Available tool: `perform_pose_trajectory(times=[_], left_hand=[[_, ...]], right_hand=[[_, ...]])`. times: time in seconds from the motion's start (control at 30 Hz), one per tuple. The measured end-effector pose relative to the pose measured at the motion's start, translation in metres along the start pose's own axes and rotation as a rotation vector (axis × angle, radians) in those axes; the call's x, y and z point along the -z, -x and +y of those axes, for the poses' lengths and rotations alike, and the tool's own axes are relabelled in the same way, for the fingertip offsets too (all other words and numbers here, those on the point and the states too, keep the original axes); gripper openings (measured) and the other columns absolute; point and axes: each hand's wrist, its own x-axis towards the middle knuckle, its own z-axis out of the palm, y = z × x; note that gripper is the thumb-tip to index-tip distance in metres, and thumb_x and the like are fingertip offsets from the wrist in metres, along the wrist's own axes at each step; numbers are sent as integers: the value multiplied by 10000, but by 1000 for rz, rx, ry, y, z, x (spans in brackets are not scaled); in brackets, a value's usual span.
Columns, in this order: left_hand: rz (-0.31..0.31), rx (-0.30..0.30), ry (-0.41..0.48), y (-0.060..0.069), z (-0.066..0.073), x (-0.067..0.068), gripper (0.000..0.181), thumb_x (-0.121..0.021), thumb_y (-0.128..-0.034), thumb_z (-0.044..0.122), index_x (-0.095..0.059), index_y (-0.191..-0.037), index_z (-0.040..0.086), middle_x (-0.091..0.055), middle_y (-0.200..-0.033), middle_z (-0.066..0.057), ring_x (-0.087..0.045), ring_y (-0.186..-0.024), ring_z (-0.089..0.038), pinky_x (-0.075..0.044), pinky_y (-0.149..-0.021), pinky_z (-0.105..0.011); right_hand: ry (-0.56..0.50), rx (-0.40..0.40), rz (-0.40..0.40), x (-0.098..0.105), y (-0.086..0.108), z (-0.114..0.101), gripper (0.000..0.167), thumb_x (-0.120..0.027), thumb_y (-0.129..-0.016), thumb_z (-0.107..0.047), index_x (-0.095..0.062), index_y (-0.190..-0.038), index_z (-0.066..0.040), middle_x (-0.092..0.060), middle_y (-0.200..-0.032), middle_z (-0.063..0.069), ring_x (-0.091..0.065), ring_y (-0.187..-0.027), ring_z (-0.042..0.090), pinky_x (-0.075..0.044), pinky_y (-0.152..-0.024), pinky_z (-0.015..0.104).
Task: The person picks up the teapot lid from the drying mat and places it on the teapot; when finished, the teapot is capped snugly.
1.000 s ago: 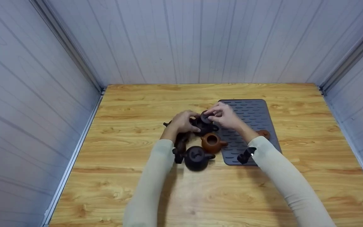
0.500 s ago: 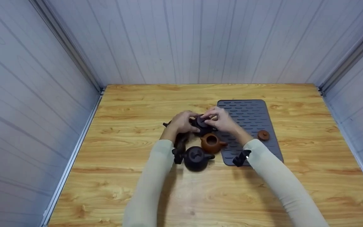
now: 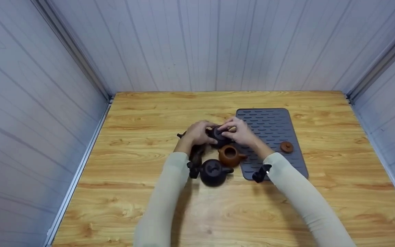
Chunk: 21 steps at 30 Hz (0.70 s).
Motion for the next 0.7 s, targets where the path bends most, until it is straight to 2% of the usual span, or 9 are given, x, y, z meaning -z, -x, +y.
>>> perform_pose_trajectory(times=[0.27,0.33,0.43,0.5,0.57,0.7], left_hand=[[-11,6,25,1,0,1,715,-917,-963,320,-636,-1618,270,-597,-1692,-73,-575,-1559,-355,-472,-1298,-543],[-5,-1,19,-6,-9,-5,726,-928,-948,367,-642,-1610,281,-601,-1689,-56,-584,-1551,-332,-484,-1289,-516],[-4,1,28,-6,-10,-5,725,-928,-946,366,-644,-1606,279,-596,-1695,-53,-579,-1558,-325,-481,-1294,-513],[-2,0,30,-5,-10,-6,719,-930,-947,358,-649,-1603,269,-598,-1694,-56,-580,-1557,-329,-481,-1293,-516],[-7,5,39,2,0,-1,701,-919,-962,306,-646,-1605,256,-586,-1705,-68,-565,-1572,-347,-463,-1309,-539],[-1,-5,24,3,0,-1,687,-923,-964,312,-657,-1594,254,-599,-1694,-57,-573,-1565,-335,-468,-1305,-527]], right_hand=[[26,-11,0,-2,-1,3,223,-768,-1060,-48,-845,-1269,-31,-668,-1348,242,-660,-1308,427,-617,-1085,556],[32,-12,4,-3,-2,4,226,-769,-1057,-43,-846,-1270,-34,-676,-1339,239,-652,-1321,415,-618,-1093,550],[25,-19,7,-4,-2,5,232,-770,-1053,-31,-843,-1273,-30,-680,-1336,243,-656,-1327,415,-618,-1099,549],[15,-25,7,-4,-1,5,237,-772,-1050,-23,-841,-1277,-26,-681,-1348,249,-655,-1340,420,-612,-1116,560],[7,-27,7,-5,-1,5,242,-772,-1049,-21,-837,-1281,-20,-680,-1364,257,-651,-1357,429,-604,-1138,578],[-7,-34,5,-5,0,5,255,-773,-1047,-22,-830,-1296,-17,-676,-1398,266,-637,-1393,443,-584,-1173,602]])
